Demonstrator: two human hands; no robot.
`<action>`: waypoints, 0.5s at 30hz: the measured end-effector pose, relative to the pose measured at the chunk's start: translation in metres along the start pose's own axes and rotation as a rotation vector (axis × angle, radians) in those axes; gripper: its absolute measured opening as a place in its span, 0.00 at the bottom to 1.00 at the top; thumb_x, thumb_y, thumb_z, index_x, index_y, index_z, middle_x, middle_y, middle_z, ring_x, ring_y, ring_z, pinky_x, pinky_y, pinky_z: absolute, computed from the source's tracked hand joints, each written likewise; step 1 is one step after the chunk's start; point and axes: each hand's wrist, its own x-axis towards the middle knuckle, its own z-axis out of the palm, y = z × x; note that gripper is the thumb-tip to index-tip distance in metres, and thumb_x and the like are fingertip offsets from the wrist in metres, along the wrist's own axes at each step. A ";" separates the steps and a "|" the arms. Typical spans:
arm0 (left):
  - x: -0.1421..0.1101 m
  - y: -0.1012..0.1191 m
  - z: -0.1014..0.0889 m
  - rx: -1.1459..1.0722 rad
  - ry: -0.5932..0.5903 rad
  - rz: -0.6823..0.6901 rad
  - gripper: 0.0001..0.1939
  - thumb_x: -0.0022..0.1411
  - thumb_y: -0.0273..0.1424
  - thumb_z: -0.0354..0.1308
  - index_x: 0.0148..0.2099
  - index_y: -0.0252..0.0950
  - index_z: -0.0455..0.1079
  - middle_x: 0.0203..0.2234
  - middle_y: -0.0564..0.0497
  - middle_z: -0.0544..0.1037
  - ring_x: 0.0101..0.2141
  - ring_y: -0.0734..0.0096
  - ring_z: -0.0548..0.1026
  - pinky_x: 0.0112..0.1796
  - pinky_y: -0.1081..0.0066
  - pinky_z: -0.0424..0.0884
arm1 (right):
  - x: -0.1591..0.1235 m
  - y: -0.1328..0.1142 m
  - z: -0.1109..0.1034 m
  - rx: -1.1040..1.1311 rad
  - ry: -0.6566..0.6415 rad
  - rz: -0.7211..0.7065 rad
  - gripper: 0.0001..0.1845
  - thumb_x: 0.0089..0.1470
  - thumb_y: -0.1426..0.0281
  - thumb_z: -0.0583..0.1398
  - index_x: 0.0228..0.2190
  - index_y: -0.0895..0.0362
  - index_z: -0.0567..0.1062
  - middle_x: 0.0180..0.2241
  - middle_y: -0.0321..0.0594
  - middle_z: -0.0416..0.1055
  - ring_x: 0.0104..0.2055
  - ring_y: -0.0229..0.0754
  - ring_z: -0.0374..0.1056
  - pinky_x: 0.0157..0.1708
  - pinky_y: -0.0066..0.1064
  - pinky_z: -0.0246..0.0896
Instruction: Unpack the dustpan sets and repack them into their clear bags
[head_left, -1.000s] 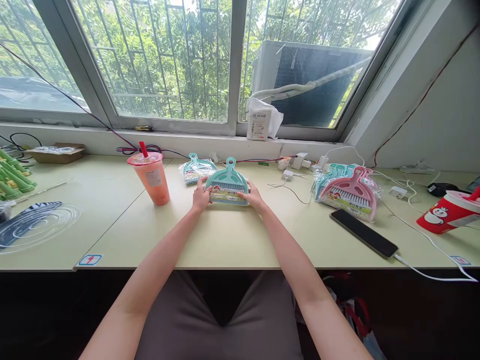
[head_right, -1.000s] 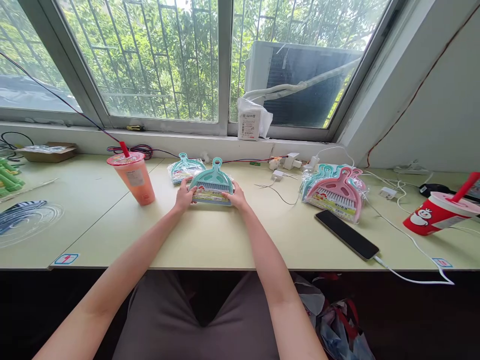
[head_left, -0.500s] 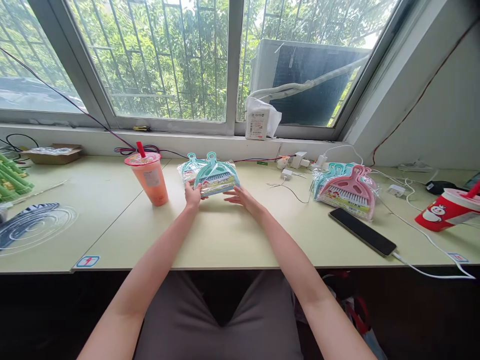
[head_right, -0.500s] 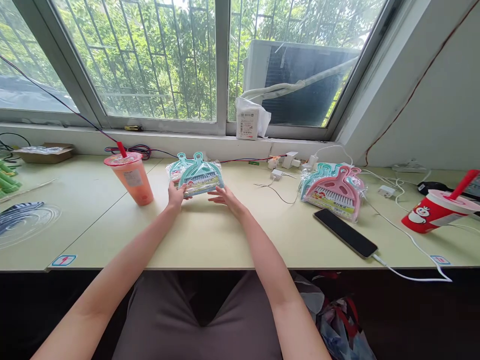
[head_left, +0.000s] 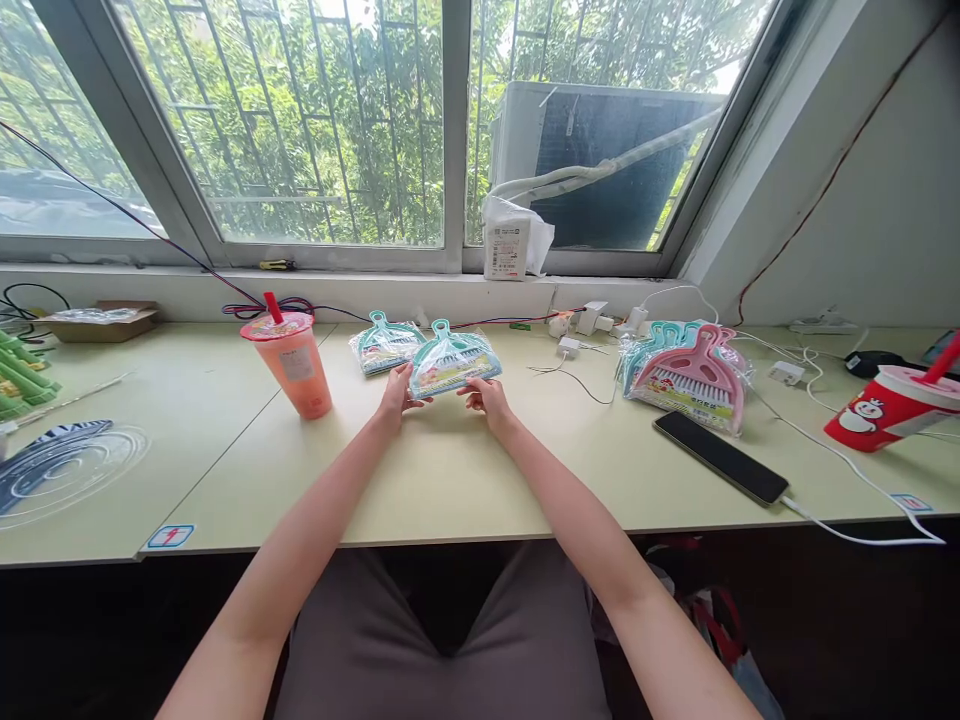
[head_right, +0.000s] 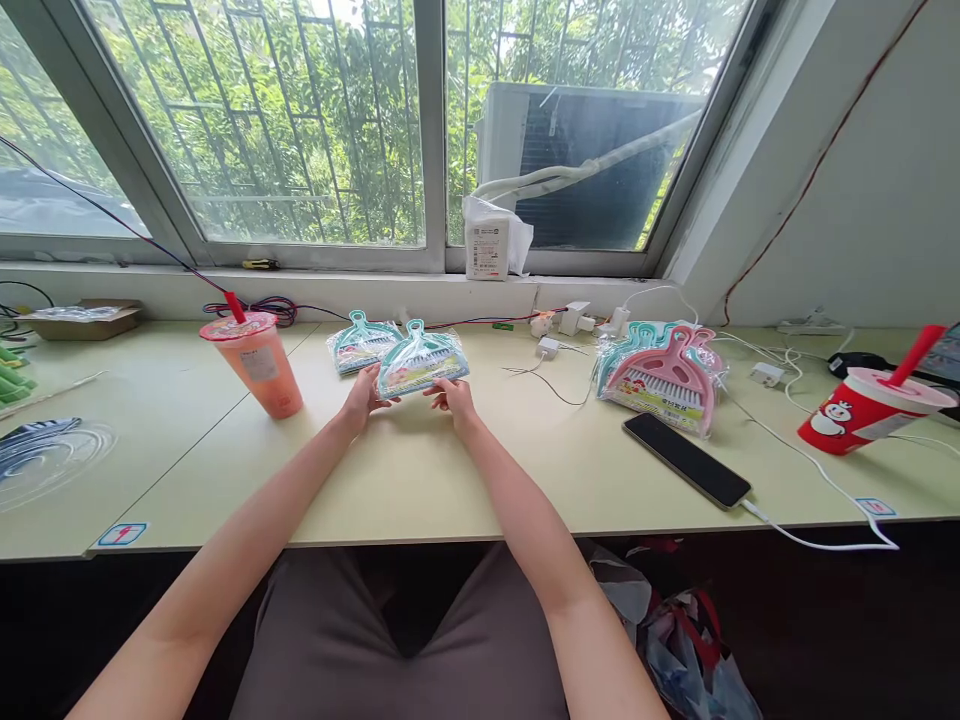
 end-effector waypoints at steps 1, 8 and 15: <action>0.001 0.000 0.000 -0.021 -0.023 -0.011 0.25 0.71 0.46 0.50 0.63 0.38 0.55 0.40 0.46 0.80 0.23 0.72 0.79 0.24 0.74 0.72 | 0.002 0.000 -0.002 0.002 0.024 0.001 0.08 0.49 0.65 0.62 0.26 0.57 0.72 0.25 0.41 0.79 0.17 0.32 0.63 0.18 0.26 0.51; 0.004 0.001 -0.003 -0.024 -0.020 -0.072 0.34 0.71 0.53 0.45 0.69 0.36 0.53 0.44 0.40 0.81 0.24 0.67 0.80 0.25 0.71 0.74 | 0.013 -0.002 -0.016 0.059 0.158 -0.044 0.09 0.50 0.68 0.61 0.21 0.56 0.71 0.22 0.40 0.77 0.17 0.34 0.63 0.17 0.27 0.51; 0.012 -0.005 -0.010 0.026 -0.033 -0.081 0.28 0.74 0.49 0.41 0.65 0.36 0.57 0.47 0.39 0.81 0.25 0.70 0.79 0.25 0.72 0.74 | 0.024 -0.015 -0.049 0.251 0.533 -0.096 0.11 0.56 0.74 0.57 0.22 0.58 0.70 0.20 0.34 0.76 0.15 0.29 0.63 0.15 0.21 0.53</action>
